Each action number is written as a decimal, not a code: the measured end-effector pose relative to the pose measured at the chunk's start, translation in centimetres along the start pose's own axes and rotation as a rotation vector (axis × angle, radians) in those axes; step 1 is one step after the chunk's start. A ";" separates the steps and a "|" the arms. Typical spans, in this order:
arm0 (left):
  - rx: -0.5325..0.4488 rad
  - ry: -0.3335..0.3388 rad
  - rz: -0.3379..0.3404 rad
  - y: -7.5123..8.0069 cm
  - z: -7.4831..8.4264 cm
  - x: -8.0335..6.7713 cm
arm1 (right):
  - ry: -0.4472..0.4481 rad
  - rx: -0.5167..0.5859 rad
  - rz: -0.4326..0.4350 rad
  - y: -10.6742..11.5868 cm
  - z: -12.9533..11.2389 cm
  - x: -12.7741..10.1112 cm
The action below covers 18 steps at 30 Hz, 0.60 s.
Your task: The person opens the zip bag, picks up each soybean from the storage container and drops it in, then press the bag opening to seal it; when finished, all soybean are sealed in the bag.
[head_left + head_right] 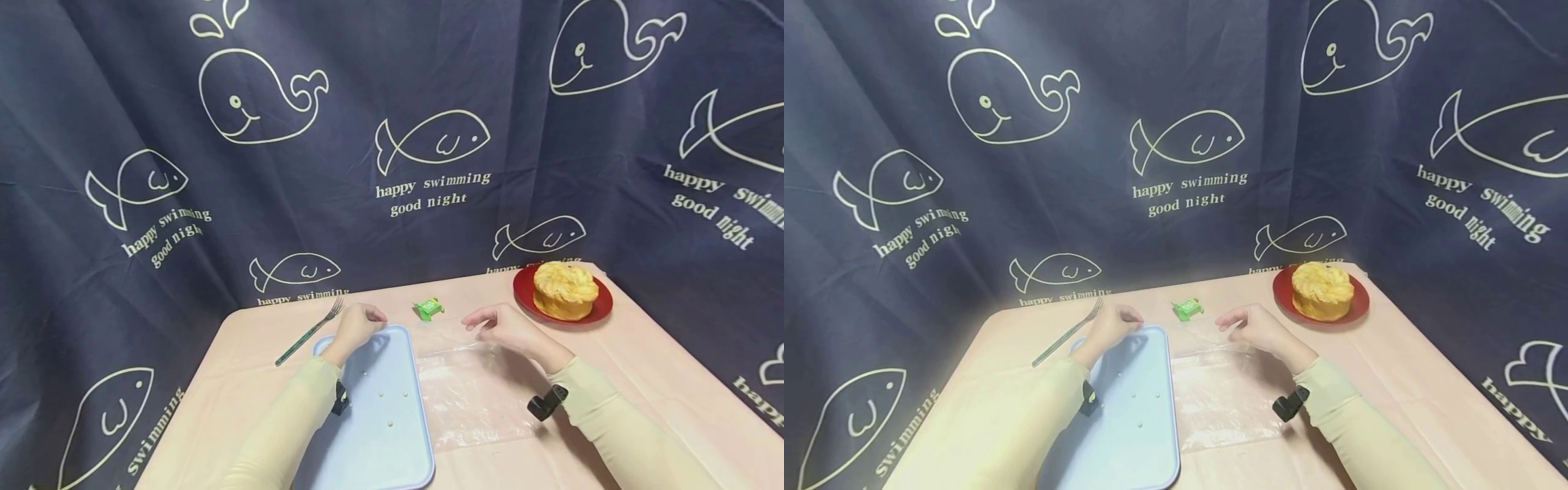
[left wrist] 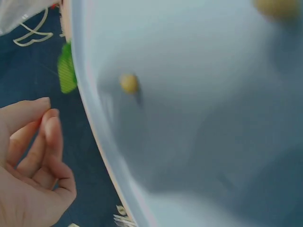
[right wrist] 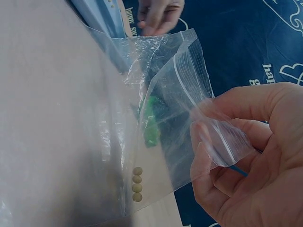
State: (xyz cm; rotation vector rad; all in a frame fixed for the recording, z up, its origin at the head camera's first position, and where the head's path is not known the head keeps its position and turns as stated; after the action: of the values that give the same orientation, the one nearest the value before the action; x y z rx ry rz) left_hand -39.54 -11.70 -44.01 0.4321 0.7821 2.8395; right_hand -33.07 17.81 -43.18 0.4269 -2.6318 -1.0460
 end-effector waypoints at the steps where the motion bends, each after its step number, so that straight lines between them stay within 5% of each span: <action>1: -0.022 -0.011 0.007 -0.1 0.4 0.1 | -0.001 -0.002 0.001 0.0 -0.1 0.0; 9: -0.202 -0.100 -0.039 -2.2 4.1 0.6 | -0.004 0.000 -0.010 -0.2 -0.1 0.1; 18: -0.280 -0.141 -0.157 -5.4 6.5 1.0 | 0.015 0.051 -0.027 -0.2 0.0 0.2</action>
State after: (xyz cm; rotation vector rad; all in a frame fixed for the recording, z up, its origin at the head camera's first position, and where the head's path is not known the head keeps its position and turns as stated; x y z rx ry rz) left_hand -37.98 -3.80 -41.28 0.4970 0.3677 2.6817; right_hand -33.26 17.58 -43.27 0.4805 -2.6514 -0.9815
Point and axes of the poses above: each hand's wrist, its own x-axis towards the middle knuckle, its own y-axis out of the back of the hand, z = x × y, the point moved 7 cm from there along x, towards the middle knuckle, and after that the axes turned 15 degrees about -x, right-handed, at the moved point
